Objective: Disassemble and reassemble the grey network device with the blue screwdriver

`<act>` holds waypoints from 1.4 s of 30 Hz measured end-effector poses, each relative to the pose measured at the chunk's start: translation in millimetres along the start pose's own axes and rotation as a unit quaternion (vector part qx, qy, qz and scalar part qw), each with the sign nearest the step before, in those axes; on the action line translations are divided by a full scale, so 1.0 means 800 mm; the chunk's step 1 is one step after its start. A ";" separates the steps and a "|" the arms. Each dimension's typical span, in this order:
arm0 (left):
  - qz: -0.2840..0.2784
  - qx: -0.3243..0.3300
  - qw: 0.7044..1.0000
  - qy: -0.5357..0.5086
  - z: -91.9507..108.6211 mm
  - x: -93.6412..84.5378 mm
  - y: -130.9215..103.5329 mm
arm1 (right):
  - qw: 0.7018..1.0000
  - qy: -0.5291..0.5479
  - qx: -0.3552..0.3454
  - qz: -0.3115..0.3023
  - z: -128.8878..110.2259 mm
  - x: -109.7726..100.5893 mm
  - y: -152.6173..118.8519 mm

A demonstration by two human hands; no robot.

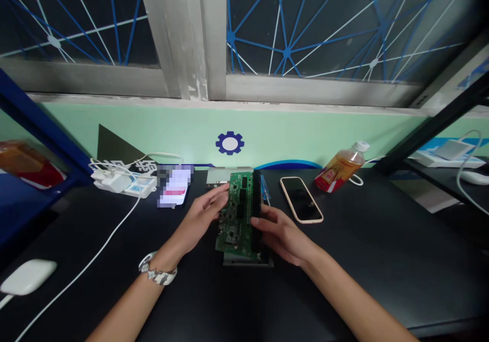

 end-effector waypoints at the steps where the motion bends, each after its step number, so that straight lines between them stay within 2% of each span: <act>1: 0.007 -0.004 1.000 0.010 -0.001 -0.007 0.001 | 1.000 -0.003 0.002 0.002 0.000 -0.003 0.001; 5: 0.012 -0.001 1.000 0.020 0.006 -0.024 0.002 | 0.997 -0.069 -0.011 0.026 -0.003 -0.014 0.005; 9: -0.018 0.006 0.999 -0.043 0.018 -0.022 -0.002 | 0.979 -0.184 -0.039 0.080 -0.011 -0.026 0.008; 13: -0.052 0.016 0.994 -0.097 0.025 -0.009 -0.007 | 0.961 -0.251 -0.057 0.101 -0.012 -0.031 0.009; 17: -0.089 0.032 0.986 -0.135 0.027 0.013 -0.013 | 0.947 -0.288 -0.076 0.122 -0.009 -0.038 0.010; 22: -0.132 0.056 0.979 -0.148 0.031 0.041 -0.021 | 0.955 -0.264 -0.093 0.103 -0.013 -0.031 0.012; 26: -0.150 0.070 0.976 -0.143 0.034 0.050 -0.025 | 0.963 -0.243 -0.066 0.091 -0.014 -0.023 0.012; 29: -0.140 0.081 0.982 -0.099 0.031 0.046 -0.023 | 0.963 -0.242 -0.066 0.102 -0.013 -0.026 0.011; 32: -0.076 0.121 0.989 0.027 0.023 0.028 -0.012 | 0.955 -0.261 -0.075 0.114 -0.012 -0.033 0.010; 35: -0.012 0.193 0.964 0.183 0.017 0.013 -0.003 | 0.950 -0.281 -0.076 0.114 -0.013 -0.039 0.009; 37: -0.001 0.225 0.944 0.243 0.012 0.011 0.001 | 0.949 -0.285 -0.076 0.112 -0.018 -0.042 0.007; 39: -0.002 0.231 0.937 0.261 0.007 0.012 0.002 | 0.951 -0.280 -0.072 0.108 -0.023 -0.043 0.006; 42: -0.005 0.214 0.947 0.238 0.008 0.016 0.000 | 0.957 -0.263 -0.065 0.103 -0.029 -0.044 0.005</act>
Point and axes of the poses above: each hand's wrist, its own y-axis towards the middle knuckle, its own x-axis out of the palm, z = x × y, the point moved 8 cm from there along y, towards the middle knuckle, and after that the axes turned 3 degrees about z, right-handed, at the moved point
